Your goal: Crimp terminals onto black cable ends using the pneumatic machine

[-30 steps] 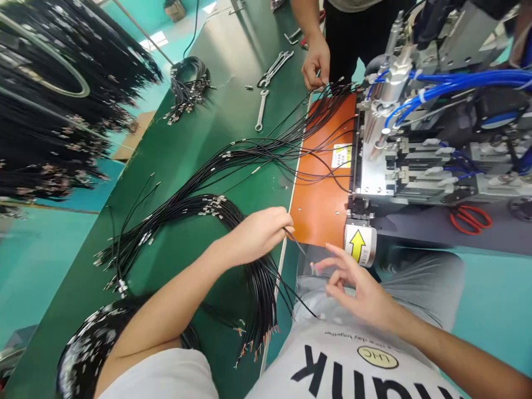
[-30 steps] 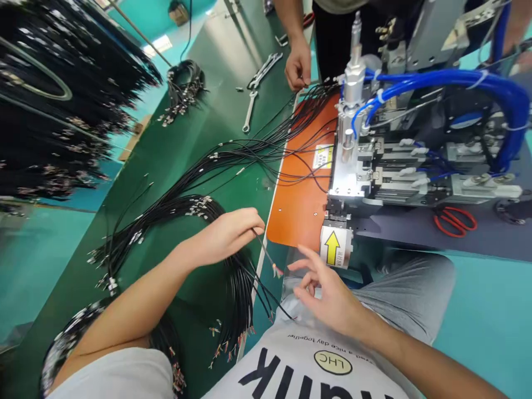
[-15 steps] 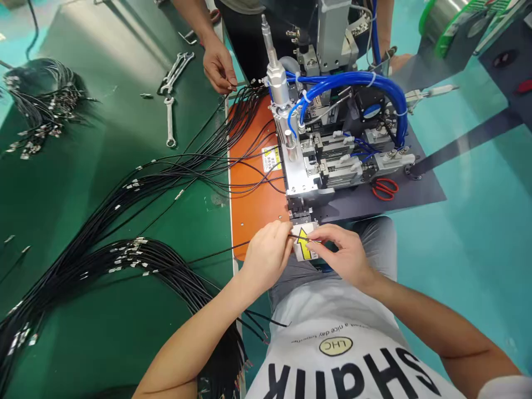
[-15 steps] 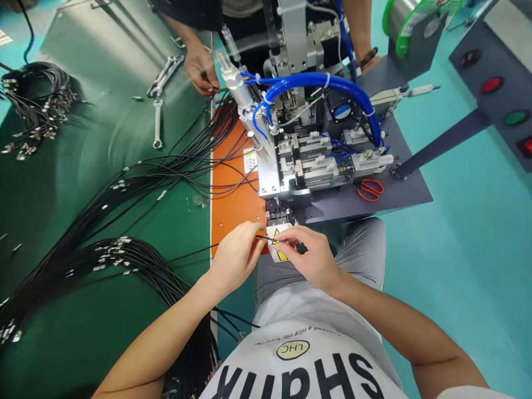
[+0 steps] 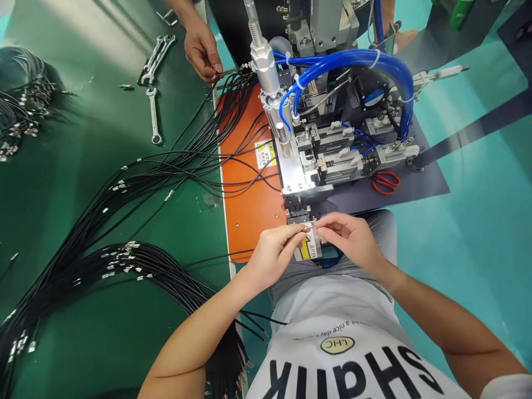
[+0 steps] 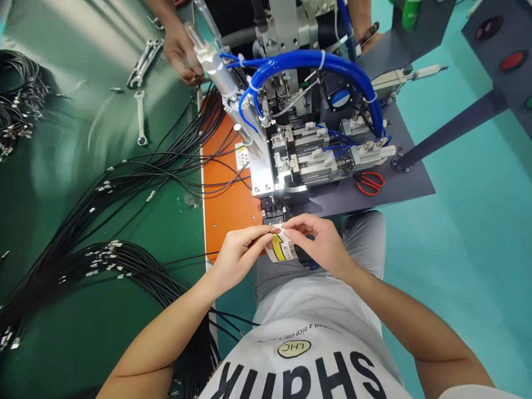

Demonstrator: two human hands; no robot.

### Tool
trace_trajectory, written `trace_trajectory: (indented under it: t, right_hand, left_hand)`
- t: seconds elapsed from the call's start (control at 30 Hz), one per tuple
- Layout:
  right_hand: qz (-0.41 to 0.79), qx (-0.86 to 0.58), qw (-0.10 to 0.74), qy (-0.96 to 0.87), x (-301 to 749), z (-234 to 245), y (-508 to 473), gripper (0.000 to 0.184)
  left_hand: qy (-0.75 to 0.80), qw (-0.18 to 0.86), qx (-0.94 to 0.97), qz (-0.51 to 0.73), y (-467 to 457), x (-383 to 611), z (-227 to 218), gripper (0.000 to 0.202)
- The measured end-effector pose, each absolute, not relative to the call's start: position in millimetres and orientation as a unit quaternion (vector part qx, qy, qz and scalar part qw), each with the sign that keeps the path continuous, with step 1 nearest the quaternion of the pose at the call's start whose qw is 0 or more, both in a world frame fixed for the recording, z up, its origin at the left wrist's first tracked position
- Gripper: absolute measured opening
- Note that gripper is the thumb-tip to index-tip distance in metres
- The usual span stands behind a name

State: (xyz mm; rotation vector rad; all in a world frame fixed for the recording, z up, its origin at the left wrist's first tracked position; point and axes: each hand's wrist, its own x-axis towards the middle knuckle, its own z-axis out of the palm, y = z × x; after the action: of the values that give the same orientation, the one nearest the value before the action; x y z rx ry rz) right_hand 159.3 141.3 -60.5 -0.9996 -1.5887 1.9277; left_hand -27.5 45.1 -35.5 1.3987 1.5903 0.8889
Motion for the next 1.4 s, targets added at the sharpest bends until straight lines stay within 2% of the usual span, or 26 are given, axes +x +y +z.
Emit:
trace_trajectory:
  t: [0.23, 0.4, 0.67, 1.07, 1.4]
  right_hand:
    - [0.745, -0.338, 0.208, -0.536, 144, -60, 153, 0.014]
    - [0.734, -0.346, 0.223, -0.54, 140, -65, 149, 0.014]
    - [0.685, -0.343, 0.201, -0.611, 140, -60, 145, 0.017]
    - [0.626, -0.324, 0.217, -0.675, 136, -56, 142, 0.01]
    - [0.585, -0.341, 0.242, -0.695, 130, -61, 136, 0.01]
  left_hand:
    - [0.636, 0.431, 0.53, 0.36, 45, -26, -33, 0.024]
    - [0.648, 0.445, 0.496, 0.368, 44, -26, -34, 0.024]
    - [0.621, 0.501, 0.386, 0.463, 50, -23, -33, 0.022]
    - [0.542, 0.662, 0.189, 0.482, 59, -36, -34, 0.021]
    - [0.562, 0.629, 0.163, 0.513, 57, -30, -39, 0.021]
